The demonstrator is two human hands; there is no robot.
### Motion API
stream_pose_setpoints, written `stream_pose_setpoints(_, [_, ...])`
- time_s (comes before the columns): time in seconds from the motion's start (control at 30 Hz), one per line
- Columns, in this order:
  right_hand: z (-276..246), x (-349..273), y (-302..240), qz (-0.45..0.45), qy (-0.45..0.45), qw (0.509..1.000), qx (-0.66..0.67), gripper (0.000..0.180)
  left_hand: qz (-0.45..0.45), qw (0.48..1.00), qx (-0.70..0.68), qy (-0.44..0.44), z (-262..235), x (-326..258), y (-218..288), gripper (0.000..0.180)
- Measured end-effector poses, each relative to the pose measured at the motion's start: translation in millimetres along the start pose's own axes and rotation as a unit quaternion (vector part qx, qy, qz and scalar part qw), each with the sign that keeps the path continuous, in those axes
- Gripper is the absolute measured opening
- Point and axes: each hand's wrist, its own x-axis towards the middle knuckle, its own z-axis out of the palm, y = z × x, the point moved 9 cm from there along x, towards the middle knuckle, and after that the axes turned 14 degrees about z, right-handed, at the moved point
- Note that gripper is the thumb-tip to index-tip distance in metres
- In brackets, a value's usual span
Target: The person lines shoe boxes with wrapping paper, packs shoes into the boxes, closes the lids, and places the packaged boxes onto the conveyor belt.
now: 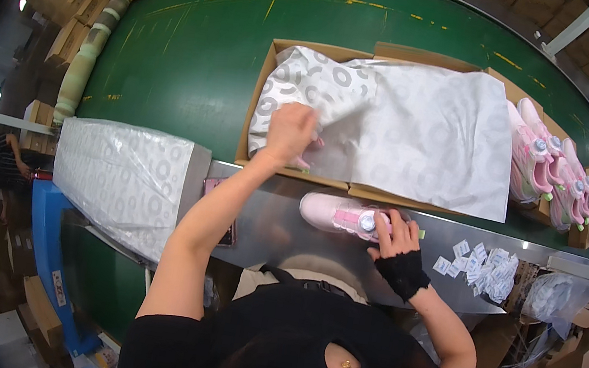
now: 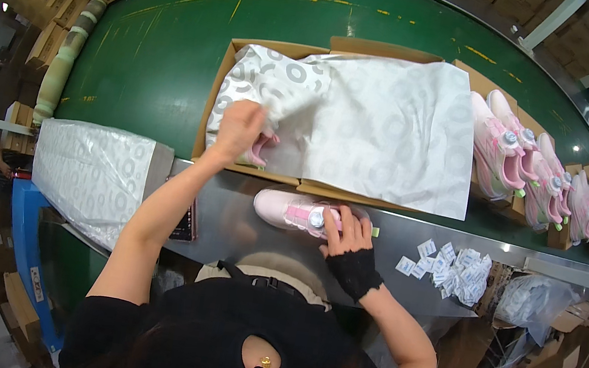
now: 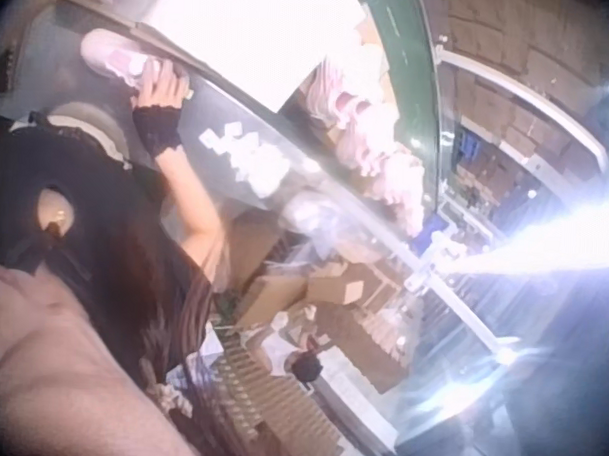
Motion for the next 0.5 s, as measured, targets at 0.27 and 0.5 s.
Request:
stream_pose_setpoints(0.27, [24.8, 27.5, -5.2, 0.070, -0.169, 0.983, -0.006, 0.069, -0.228, 0.676, -0.694, 0.097, -70.6, -20.9, -21.6, 0.031])
stream_pose_setpoints(0.5, [43.1, 13.8, 6.7, 0.080, -0.142, 0.975, 0.152, 0.069, 0.060, 0.998, -0.023, -0.014, -17.4, -31.0, 5.7, 0.051])
